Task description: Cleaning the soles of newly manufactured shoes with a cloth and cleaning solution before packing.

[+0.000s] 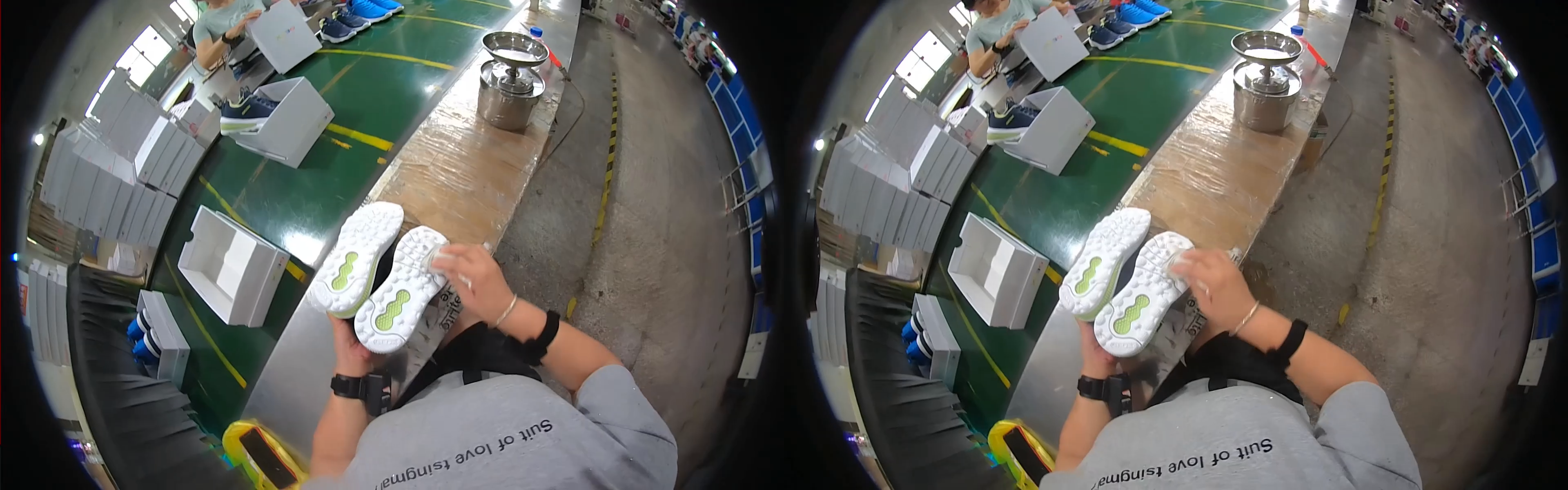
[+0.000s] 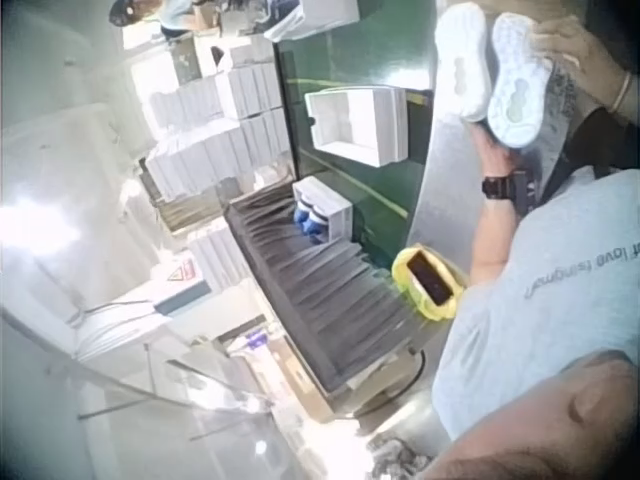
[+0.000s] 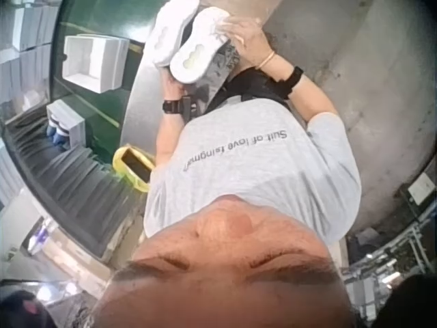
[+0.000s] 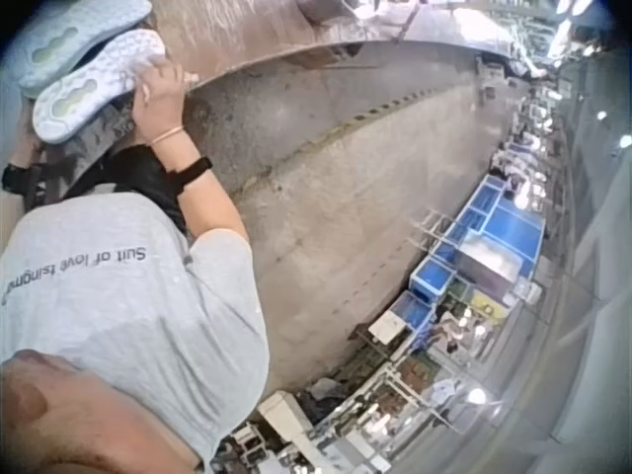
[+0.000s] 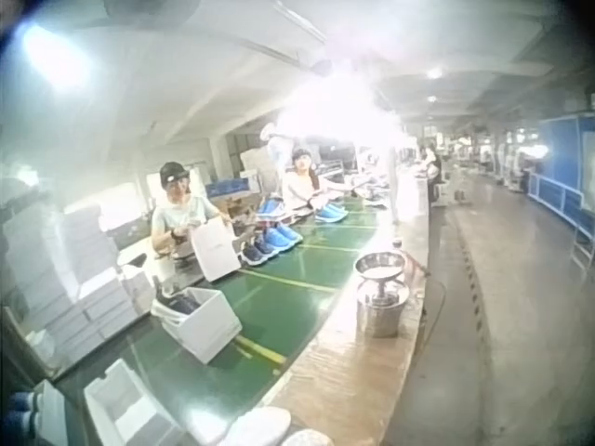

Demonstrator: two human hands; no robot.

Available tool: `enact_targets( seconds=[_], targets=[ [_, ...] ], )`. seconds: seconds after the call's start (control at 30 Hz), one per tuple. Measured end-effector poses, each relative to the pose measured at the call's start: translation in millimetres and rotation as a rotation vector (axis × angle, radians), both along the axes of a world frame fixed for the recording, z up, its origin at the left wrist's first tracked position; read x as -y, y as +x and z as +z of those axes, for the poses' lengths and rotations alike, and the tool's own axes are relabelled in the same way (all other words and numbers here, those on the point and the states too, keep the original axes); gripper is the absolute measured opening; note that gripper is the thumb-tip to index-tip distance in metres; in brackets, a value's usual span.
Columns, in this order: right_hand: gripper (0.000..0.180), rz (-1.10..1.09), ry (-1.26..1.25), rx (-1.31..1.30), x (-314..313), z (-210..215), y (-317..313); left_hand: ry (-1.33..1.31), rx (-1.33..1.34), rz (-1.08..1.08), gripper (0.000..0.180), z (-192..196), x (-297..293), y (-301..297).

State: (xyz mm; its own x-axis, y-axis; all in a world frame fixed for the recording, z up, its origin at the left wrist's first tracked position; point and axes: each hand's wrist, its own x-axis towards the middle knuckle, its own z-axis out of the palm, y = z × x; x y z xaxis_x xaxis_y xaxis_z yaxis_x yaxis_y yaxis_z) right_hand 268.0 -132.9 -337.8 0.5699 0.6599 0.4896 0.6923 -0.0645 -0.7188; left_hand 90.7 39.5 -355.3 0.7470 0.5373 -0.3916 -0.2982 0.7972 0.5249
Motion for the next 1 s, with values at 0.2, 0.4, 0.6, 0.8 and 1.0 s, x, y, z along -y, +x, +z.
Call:
enact_targets(
  seconds=[0.2,0.4,0.6,0.8,1.0],
  targets=[
    [0.032,0.360,0.042,0.088,8,48,-55,-0.137,-0.002,0.020,0.067,-14,-9,11],
    [0.025,0.462,0.098,0.048,-16,74,-25,-0.201,0.032,0.006,0.062,-9,-6,8],
    [0.029,0.517,-0.079,0.248,-36,62,-59,-0.107,0.047,-0.055,0.062,5,2,10],
    [0.027,0.686,-0.006,-0.295,-18,92,-43,0.159,-0.053,-0.040,0.060,4,-38,-1],
    [0.024,0.316,0.043,-0.642,5,57,1,0.486,-0.044,0.176,0.057,88,-132,-57]
  ],
)
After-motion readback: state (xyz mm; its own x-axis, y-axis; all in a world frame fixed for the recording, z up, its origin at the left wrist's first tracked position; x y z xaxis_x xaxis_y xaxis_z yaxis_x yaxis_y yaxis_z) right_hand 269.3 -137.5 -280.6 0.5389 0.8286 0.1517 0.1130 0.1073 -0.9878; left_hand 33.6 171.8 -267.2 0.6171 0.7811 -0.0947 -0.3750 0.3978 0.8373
